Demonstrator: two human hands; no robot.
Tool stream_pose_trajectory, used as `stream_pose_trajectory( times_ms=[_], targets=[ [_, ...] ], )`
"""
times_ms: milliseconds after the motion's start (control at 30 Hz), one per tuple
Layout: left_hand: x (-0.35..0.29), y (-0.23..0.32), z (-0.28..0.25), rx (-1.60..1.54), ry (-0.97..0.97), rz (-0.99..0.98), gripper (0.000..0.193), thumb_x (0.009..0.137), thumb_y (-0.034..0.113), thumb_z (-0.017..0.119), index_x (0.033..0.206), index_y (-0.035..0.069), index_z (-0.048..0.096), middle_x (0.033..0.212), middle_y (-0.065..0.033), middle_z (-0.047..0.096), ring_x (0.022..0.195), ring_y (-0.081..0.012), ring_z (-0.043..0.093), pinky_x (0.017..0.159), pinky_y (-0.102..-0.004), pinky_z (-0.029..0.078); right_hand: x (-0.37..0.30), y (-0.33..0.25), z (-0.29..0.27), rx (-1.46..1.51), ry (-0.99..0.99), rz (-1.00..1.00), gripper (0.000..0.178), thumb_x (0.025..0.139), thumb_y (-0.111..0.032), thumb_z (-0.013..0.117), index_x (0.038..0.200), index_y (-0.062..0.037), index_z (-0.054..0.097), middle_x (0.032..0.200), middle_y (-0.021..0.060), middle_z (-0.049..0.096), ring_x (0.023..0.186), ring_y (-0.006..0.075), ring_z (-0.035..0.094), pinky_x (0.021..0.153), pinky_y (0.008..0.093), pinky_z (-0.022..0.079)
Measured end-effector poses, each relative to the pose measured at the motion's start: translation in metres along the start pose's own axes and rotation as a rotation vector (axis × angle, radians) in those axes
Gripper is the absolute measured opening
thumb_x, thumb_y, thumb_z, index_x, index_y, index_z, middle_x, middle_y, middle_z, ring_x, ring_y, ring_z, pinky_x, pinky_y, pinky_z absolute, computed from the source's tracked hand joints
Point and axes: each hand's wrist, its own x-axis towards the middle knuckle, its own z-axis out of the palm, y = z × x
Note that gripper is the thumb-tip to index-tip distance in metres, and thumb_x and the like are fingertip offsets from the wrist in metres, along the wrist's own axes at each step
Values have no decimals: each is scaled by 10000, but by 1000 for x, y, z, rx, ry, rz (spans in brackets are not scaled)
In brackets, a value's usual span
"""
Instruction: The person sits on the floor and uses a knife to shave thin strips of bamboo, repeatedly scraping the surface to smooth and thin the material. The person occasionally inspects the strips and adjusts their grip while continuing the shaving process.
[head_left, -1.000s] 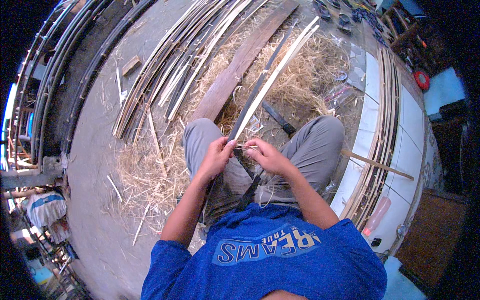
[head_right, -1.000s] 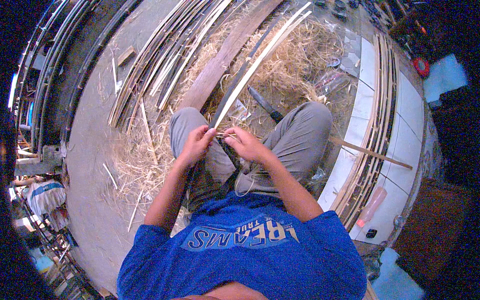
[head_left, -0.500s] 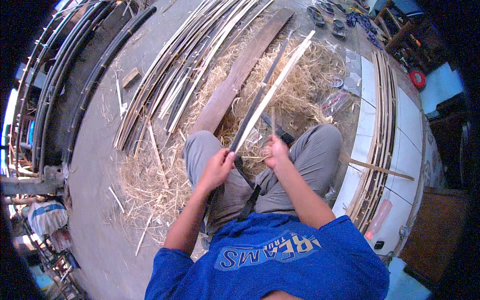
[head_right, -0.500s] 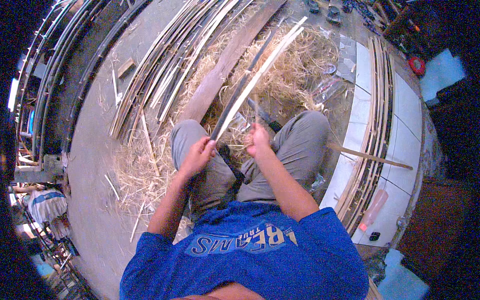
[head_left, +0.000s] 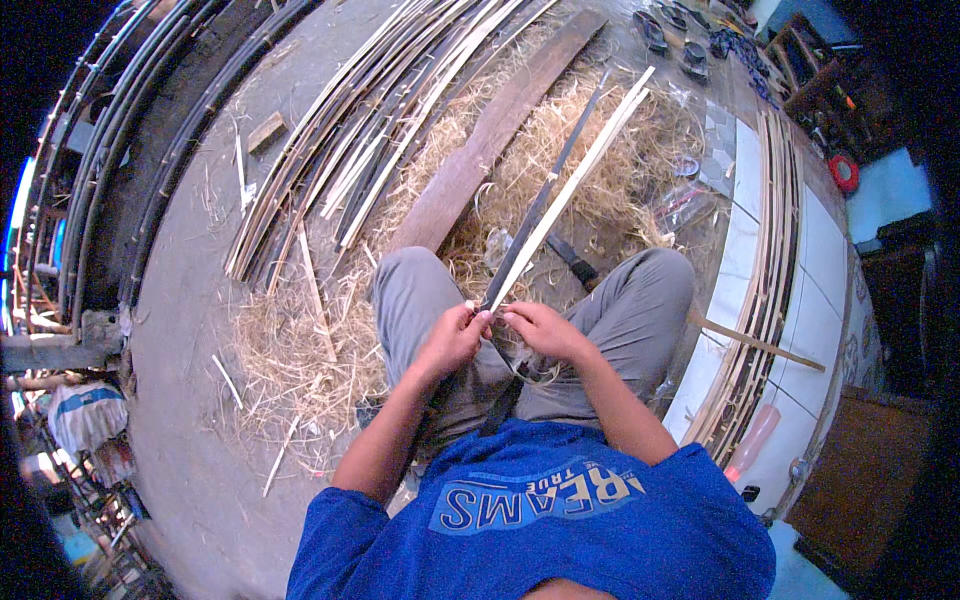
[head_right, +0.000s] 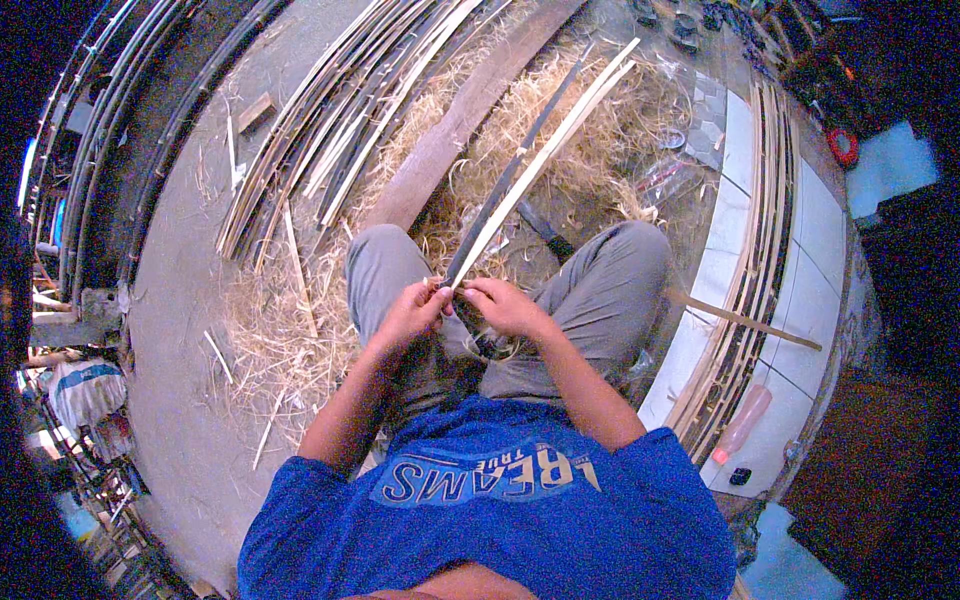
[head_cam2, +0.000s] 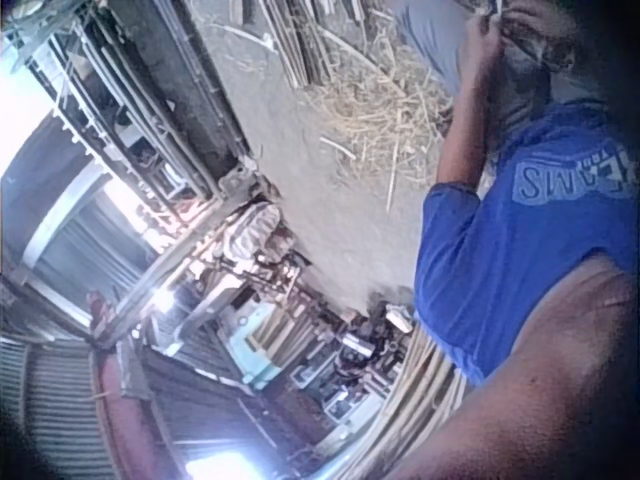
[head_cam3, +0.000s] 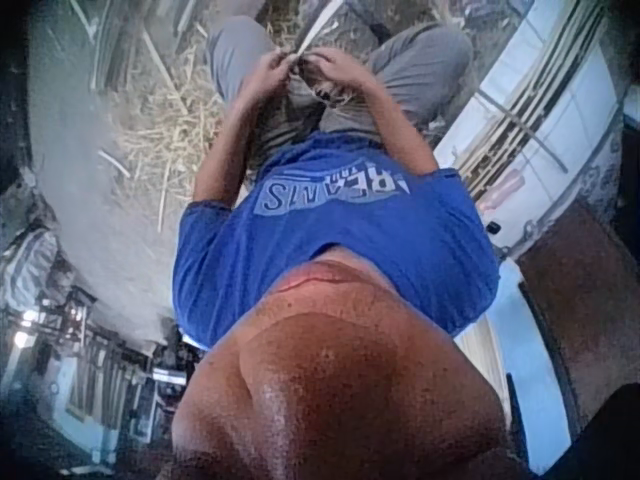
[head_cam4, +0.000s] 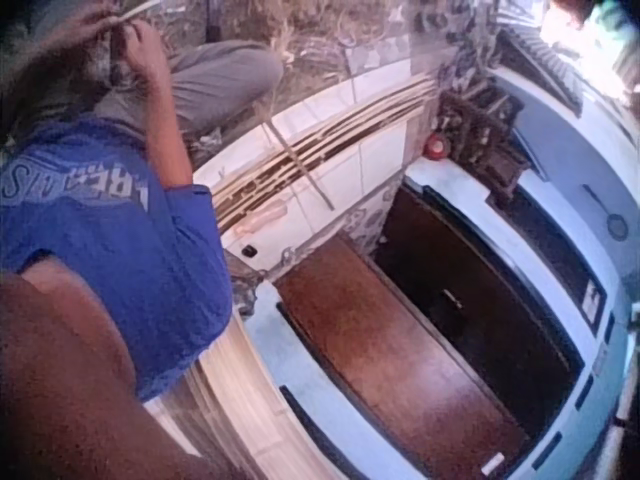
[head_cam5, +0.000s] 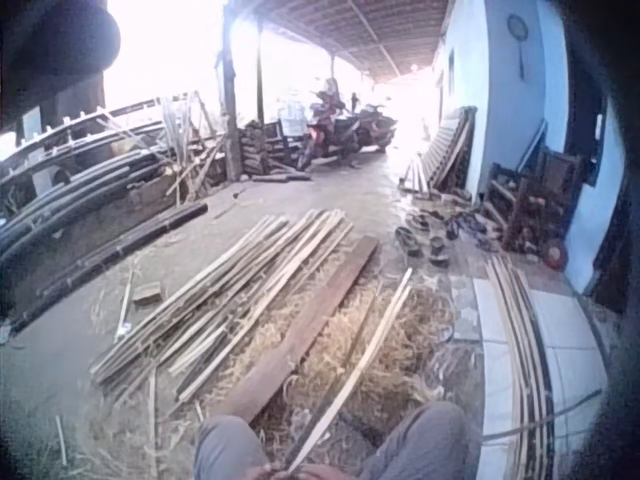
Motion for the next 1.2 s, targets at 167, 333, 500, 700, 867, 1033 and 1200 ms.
stream_pose_trajectory(
  times_ms=[167,333,500,700,867,1033,1200],
  targets=[
    [11,-34,18,335,174,218,224,952,221,488,942,7,554,788,-200,627,765,-309,637,704,-395,485,-10,-77,4,-330,168,243,324,901,-370,519,1124,-147,591,777,193,645,735,406,630,642,510,489],
    [19,-32,13,130,102,376,248,958,240,498,1034,12,562,820,-142,641,763,-266,635,694,-345,496,9,-46,8,-410,143,37,265,920,-304,527,1039,-102,652,888,164,661,785,345,648,661,419,513],
    [16,-11,-9,-309,-56,71,228,953,249,524,944,36,606,738,3,597,591,-83,535,538,-215,420,-9,-29,28,271,349,76,286,966,-292,484,1020,-66,650,770,46,612,670,170,588,601,317,474],
    [-7,31,2,-414,-52,-190,315,952,375,522,845,88,595,650,43,528,487,-52,457,434,-208,357,-24,-44,23,1221,232,602,318,998,-311,423,1186,-84,545,642,-57,428,535,63,416,521,232,395],
    [1,21,-5,-314,-122,-123,341,952,409,518,800,107,561,634,51,504,473,-48,435,425,-208,351,-37,-34,-37,851,-168,537,234,981,-242,469,1138,-85,542,636,-50,452,522,48,443,500,257,460],
    [4,10,-9,-378,-105,-156,308,952,385,530,819,107,539,651,35,507,490,-57,456,446,-217,384,-62,-25,-116,518,153,483,168,947,-160,518,1032,-27,574,665,-9,521,541,71,487,527,267,474],
    [-1,27,-3,-346,-142,-154,299,949,379,538,827,106,526,659,29,508,498,-61,467,457,-219,391,-50,-37,-151,282,765,194,117,918,-103,535,976,-15,587,632,-6,539,529,65,498,508,239,433]
  ],
)
